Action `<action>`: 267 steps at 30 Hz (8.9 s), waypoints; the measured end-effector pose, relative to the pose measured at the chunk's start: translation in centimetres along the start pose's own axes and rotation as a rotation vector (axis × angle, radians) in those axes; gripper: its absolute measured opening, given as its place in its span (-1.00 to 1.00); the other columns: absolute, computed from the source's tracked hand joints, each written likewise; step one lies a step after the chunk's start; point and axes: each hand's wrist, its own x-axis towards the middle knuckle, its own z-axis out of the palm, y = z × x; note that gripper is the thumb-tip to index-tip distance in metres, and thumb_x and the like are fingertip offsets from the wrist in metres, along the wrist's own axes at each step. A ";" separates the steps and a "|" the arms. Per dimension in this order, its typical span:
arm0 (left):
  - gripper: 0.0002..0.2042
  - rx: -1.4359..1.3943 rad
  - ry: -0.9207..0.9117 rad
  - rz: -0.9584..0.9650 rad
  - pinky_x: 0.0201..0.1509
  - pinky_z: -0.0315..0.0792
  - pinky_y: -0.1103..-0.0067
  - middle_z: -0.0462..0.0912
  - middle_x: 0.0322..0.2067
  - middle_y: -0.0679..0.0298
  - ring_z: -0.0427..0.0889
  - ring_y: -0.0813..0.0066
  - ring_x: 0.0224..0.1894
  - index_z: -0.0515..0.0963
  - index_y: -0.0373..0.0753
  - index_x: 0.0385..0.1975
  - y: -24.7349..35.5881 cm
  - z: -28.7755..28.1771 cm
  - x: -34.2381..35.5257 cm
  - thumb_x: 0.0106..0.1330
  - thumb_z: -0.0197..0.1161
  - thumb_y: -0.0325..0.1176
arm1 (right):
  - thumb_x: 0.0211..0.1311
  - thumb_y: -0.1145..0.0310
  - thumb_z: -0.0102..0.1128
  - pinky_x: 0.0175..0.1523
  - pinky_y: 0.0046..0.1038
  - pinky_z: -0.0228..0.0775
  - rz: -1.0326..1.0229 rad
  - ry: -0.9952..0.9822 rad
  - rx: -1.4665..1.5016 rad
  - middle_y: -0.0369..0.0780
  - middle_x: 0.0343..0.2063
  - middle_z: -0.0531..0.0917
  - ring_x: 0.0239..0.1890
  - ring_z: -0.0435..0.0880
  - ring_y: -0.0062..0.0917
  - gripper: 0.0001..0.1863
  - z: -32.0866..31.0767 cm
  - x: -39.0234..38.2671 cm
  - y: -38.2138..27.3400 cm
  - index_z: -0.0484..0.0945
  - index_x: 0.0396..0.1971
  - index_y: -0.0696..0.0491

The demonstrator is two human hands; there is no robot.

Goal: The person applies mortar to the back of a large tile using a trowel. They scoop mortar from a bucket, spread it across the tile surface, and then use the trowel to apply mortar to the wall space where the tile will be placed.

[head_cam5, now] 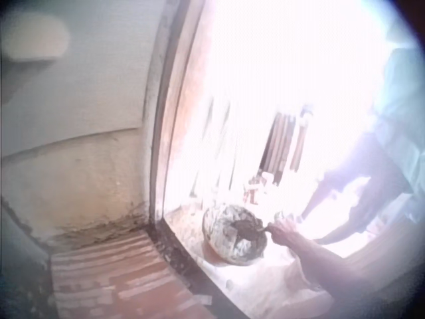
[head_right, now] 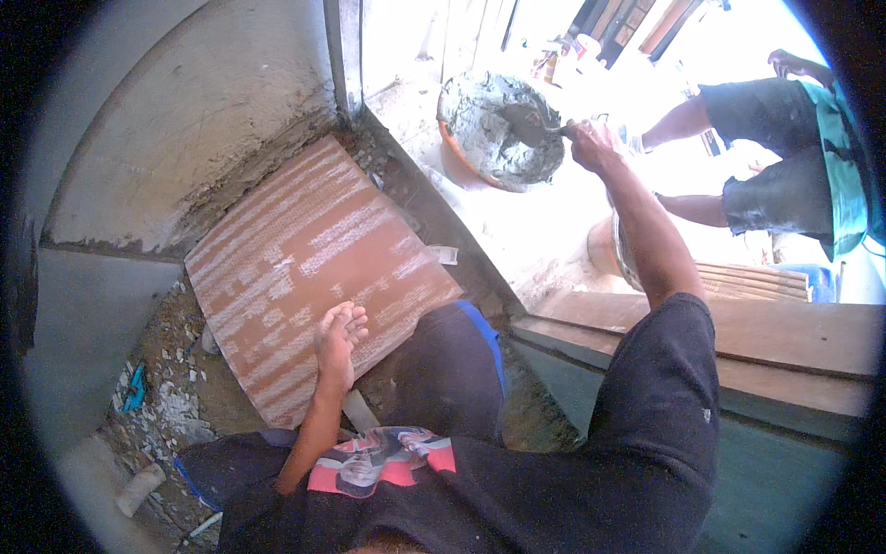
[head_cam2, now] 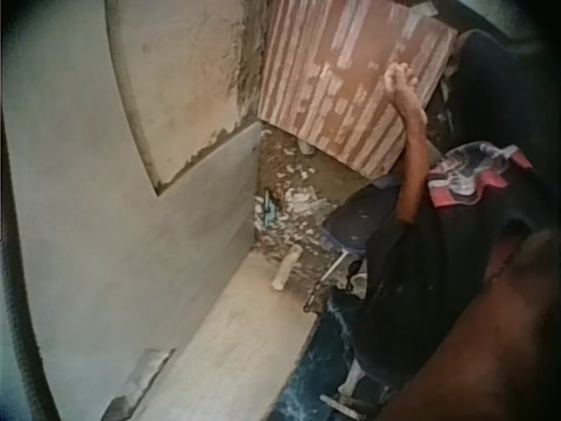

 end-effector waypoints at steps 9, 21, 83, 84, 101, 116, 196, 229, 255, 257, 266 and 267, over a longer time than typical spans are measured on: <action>-0.69 0.513 0.064 0.456 -0.03 0.46 0.52 0.65 -0.18 0.13 0.61 0.42 -0.13 0.55 -0.39 -0.12 3.3 3.0 2.2 0.32 0.22 -0.25 | 0.15 0.44 0.03 -0.18 -0.14 0.53 -0.078 -0.038 0.005 0.01 -0.37 0.67 -0.28 0.69 -0.14 -0.78 -0.6 -0.3 -0.5 0.62 -0.26 0.13; -0.63 0.942 -0.121 1.183 0.00 0.46 0.25 0.60 -0.19 -0.04 0.60 0.02 -0.11 0.52 -0.35 -0.09 6.7 34.4 17.5 0.17 0.25 -0.25 | 0.04 0.45 0.11 -0.16 -0.17 0.55 -0.094 0.038 0.073 0.03 -0.37 0.67 -0.27 0.70 -0.09 -0.82 -2.0 -0.4 -2.0 0.63 -0.36 0.15; -0.74 1.492 0.690 0.168 -0.08 0.49 0.24 0.62 -0.25 -0.01 0.60 -0.01 -0.12 0.56 -0.28 -0.35 0.8 -54.8 9.1 0.07 0.34 -0.25 | 0.02 0.36 0.31 -0.51 -0.50 0.38 0.314 -0.138 0.969 -0.23 -0.59 0.56 -0.62 0.52 -0.58 -0.68 -3.6 -16.0 -13.4 0.55 -0.26 0.23; -0.72 1.509 0.721 0.100 -0.03 0.49 0.23 0.61 -0.20 -0.02 0.59 -0.02 -0.07 0.57 -0.27 -0.29 -0.6 -56.3 9.5 0.10 0.33 -0.22 | -0.02 0.37 0.34 -0.51 -0.50 0.37 0.272 -0.162 0.934 -0.23 -0.58 0.57 -0.62 0.51 -0.59 -0.66 -4.6 -15.8 -14.9 0.56 -0.24 0.23; 0.08 1.198 0.989 0.000 0.42 -0.43 -0.10 -0.45 0.47 0.00 -0.52 0.01 0.50 -0.33 -0.24 0.45 -8.3 -48.5 10.1 0.19 -0.01 0.42 | 0.15 0.10 0.28 -0.14 -0.13 0.47 -0.987 -0.258 0.386 0.06 -0.33 0.66 -0.25 0.66 -0.05 -0.61 -15.2 3.0 -57.5 0.57 -0.19 0.11; 0.10 1.204 0.989 0.016 0.44 -0.44 -0.07 -0.43 0.47 -0.02 -0.48 -0.03 0.50 -0.32 -0.26 0.45 -8.1 -48.8 10.3 0.16 0.19 0.29 | 0.19 -0.12 0.16 0.09 -0.15 0.46 -0.785 -0.197 -0.108 0.08 -0.03 0.61 -0.01 0.62 -0.02 -0.34 -14.4 13.4 -76.9 0.56 -0.05 0.25; -0.25 0.590 0.552 0.870 0.04 0.38 0.13 0.60 -0.14 -0.23 0.55 -0.21 -0.01 0.54 -0.47 -0.11 1.2 -31.3 -7.7 0.43 -0.30 0.23 | 0.14 0.01 0.19 0.04 -0.10 0.47 -0.939 -0.111 0.096 0.13 -0.15 0.64 -0.04 0.64 -0.04 -0.47 -8.1 10.4 -79.0 0.62 -0.20 0.24; -0.25 0.564 0.495 0.799 0.10 0.36 0.17 0.57 -0.06 -0.21 0.51 -0.18 0.05 0.52 -0.46 -0.04 0.3 -32.0 -6.5 0.41 -0.25 0.25 | 0.24 -0.07 0.02 -0.04 -0.10 0.55 -0.853 0.128 0.133 0.04 -0.26 0.70 -0.13 0.68 -0.04 -0.47 -10.2 8.3 -75.5 0.67 -0.30 0.16; -0.26 0.313 0.470 -0.052 0.11 0.35 0.17 0.57 -0.06 -0.24 0.52 -0.20 0.06 0.52 -0.49 -0.05 -9.9 -34.8 5.4 0.44 -0.26 0.22 | 0.27 -0.02 0.10 -0.17 -0.04 0.51 -0.796 0.405 0.230 0.07 -0.33 0.67 -0.27 0.67 0.01 -0.56 -3.5 8.4 -70.7 0.51 -0.13 0.08; -0.27 0.301 0.489 -0.010 0.11 0.35 0.17 0.57 -0.06 -0.24 0.52 -0.20 0.06 0.52 -0.49 -0.05 -9.9 -34.8 5.2 0.45 -0.25 0.20 | 0.27 -0.02 0.09 -0.17 -0.04 0.51 -0.786 0.336 0.323 0.07 -0.35 0.67 -0.27 0.67 0.01 -0.55 -2.5 7.5 -69.5 0.51 -0.11 0.08; -0.29 0.320 0.532 0.025 -0.02 0.38 0.17 0.62 -0.21 -0.19 0.57 -0.16 -0.07 0.57 -0.43 -0.17 -12.7 -35.4 6.9 0.44 -0.26 0.23 | 0.28 -0.06 0.04 -0.07 -0.08 0.53 -0.927 0.034 -0.028 0.06 -0.22 0.67 -0.16 0.67 -0.04 -0.48 -5.8 8.6 -75.0 0.53 -0.06 0.12; -0.28 0.318 0.515 0.026 -0.03 0.38 0.17 0.62 -0.23 -0.18 0.58 -0.16 -0.09 0.57 -0.43 -0.19 -12.4 -35.5 6.7 0.44 -0.26 0.23 | 0.29 -0.05 0.03 -0.05 -0.08 0.53 -0.926 0.003 -0.045 0.06 -0.20 0.67 -0.15 0.67 -0.04 -0.48 -6.0 8.9 -75.6 0.54 -0.06 0.13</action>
